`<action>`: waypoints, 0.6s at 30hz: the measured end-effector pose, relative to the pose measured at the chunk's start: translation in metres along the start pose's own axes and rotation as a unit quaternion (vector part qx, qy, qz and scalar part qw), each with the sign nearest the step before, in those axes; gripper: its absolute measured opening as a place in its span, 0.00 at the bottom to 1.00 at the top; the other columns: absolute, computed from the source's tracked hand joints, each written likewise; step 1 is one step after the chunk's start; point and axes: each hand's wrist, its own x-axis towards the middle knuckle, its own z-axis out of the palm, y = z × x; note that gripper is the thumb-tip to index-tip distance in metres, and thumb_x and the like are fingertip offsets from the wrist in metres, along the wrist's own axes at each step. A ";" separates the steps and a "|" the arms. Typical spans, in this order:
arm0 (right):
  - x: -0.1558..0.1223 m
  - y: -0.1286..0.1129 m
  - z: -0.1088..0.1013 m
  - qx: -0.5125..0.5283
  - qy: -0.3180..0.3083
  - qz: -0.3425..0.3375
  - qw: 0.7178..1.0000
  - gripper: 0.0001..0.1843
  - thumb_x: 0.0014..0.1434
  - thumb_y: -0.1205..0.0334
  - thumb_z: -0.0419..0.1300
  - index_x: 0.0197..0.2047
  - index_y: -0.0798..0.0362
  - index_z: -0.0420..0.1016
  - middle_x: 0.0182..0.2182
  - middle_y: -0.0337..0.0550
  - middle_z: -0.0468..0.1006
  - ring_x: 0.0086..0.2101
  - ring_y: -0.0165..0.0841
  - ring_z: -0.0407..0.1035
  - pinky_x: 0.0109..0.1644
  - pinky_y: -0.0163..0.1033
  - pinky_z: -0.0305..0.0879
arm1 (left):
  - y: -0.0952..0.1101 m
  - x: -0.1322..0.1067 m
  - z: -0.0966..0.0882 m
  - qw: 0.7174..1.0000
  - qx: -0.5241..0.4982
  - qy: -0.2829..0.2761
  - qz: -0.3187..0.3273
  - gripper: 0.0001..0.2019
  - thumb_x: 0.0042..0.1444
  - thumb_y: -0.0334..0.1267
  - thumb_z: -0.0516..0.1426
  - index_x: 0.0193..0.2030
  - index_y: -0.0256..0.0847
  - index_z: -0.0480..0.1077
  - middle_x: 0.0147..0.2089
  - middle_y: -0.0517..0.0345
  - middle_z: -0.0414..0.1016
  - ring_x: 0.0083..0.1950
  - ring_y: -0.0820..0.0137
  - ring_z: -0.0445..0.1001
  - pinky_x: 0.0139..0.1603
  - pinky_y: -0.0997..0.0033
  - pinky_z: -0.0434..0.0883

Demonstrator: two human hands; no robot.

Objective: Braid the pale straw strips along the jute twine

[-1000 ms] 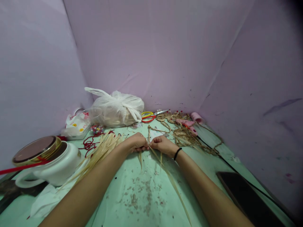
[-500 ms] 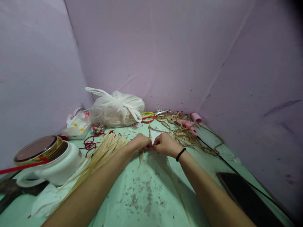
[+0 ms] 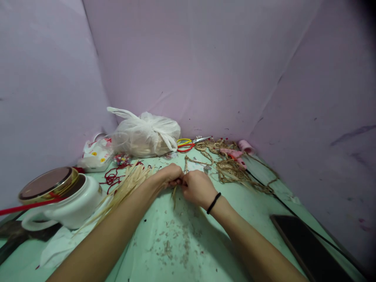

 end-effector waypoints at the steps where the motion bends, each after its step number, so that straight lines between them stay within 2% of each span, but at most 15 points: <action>1: 0.001 0.002 0.001 0.008 0.000 -0.003 1.000 0.08 0.43 0.68 0.56 0.27 0.56 0.77 0.26 0.54 0.76 0.28 0.40 0.69 0.29 0.37 0.55 | 0.000 -0.001 -0.001 1.000 0.002 -0.011 0.006 0.08 0.38 0.27 0.50 0.14 0.38 0.56 0.11 0.65 0.53 0.12 0.81 0.48 0.14 0.77 0.45; 4: 0.006 0.014 -0.003 0.077 -0.015 -0.003 0.997 0.04 0.43 0.66 0.58 0.21 0.56 0.75 0.22 0.49 0.75 0.26 0.36 0.67 0.28 0.36 0.55 | -0.003 0.001 -0.007 0.998 -0.011 -0.042 0.035 0.09 0.38 0.30 0.52 0.14 0.38 0.55 0.10 0.67 0.50 0.12 0.82 0.46 0.14 0.77 0.41; 6: 0.010 0.027 -0.010 0.188 -0.038 0.025 0.981 0.09 0.45 0.61 0.59 0.19 0.56 0.72 0.19 0.46 0.72 0.23 0.33 0.66 0.27 0.35 0.56 | -0.006 0.003 -0.010 0.995 -0.043 -0.072 0.059 0.10 0.37 0.32 0.54 0.14 0.38 0.55 0.11 0.68 0.50 0.12 0.83 0.45 0.13 0.78 0.40; 8: 0.015 0.038 -0.015 0.340 -0.015 0.124 0.932 0.11 0.50 0.60 0.56 0.21 0.57 0.69 0.20 0.46 0.72 0.22 0.30 0.65 0.26 0.34 0.59 | -0.009 0.006 -0.011 0.989 -0.068 -0.105 0.076 0.09 0.36 0.34 0.55 0.15 0.38 0.56 0.12 0.68 0.51 0.12 0.84 0.45 0.13 0.79 0.40; 10: 0.017 0.044 -0.015 0.471 -0.017 0.216 0.855 0.09 0.53 0.63 0.54 0.24 0.58 0.67 0.23 0.46 0.73 0.22 0.28 0.65 0.27 0.33 0.62 | -0.011 0.008 -0.012 0.985 -0.073 -0.129 0.083 0.08 0.35 0.34 0.56 0.15 0.38 0.57 0.12 0.68 0.51 0.12 0.84 0.45 0.13 0.79 0.40; 12: 0.018 0.044 -0.010 0.566 -0.076 0.242 0.784 0.06 0.53 0.68 0.52 0.25 0.58 0.65 0.23 0.45 0.72 0.21 0.27 0.66 0.27 0.34 0.64 | -0.012 0.009 -0.011 0.984 -0.077 -0.133 0.094 0.08 0.34 0.35 0.55 0.15 0.38 0.57 0.11 0.69 0.50 0.12 0.84 0.44 0.13 0.79 0.39; 13: 0.018 0.042 -0.007 0.597 -0.115 0.235 0.758 0.07 0.53 0.70 0.51 0.25 0.58 0.65 0.22 0.45 0.72 0.21 0.28 0.66 0.27 0.35 0.65 | -0.013 0.009 -0.011 0.983 -0.079 -0.132 0.099 0.08 0.34 0.35 0.55 0.15 0.38 0.57 0.11 0.69 0.50 0.12 0.84 0.44 0.13 0.79 0.39; 15: 0.018 0.036 0.001 0.626 -0.156 0.223 0.731 0.08 0.52 0.73 0.50 0.23 0.58 0.64 0.18 0.42 0.69 0.19 0.27 0.64 0.26 0.35 0.65 | -0.013 0.009 -0.010 0.983 -0.078 -0.130 0.107 0.07 0.34 0.35 0.55 0.15 0.38 0.58 0.11 0.69 0.49 0.12 0.83 0.44 0.13 0.78 0.39; 18: 0.017 0.031 0.008 0.627 -0.149 0.234 0.728 0.09 0.49 0.75 0.50 0.21 0.58 0.64 0.14 0.38 0.65 0.16 0.25 0.59 0.23 0.33 0.63 | -0.013 0.009 -0.009 0.982 -0.072 -0.130 0.114 0.05 0.33 0.35 0.55 0.16 0.37 0.61 0.11 0.69 0.50 0.12 0.83 0.45 0.13 0.78 0.39</action>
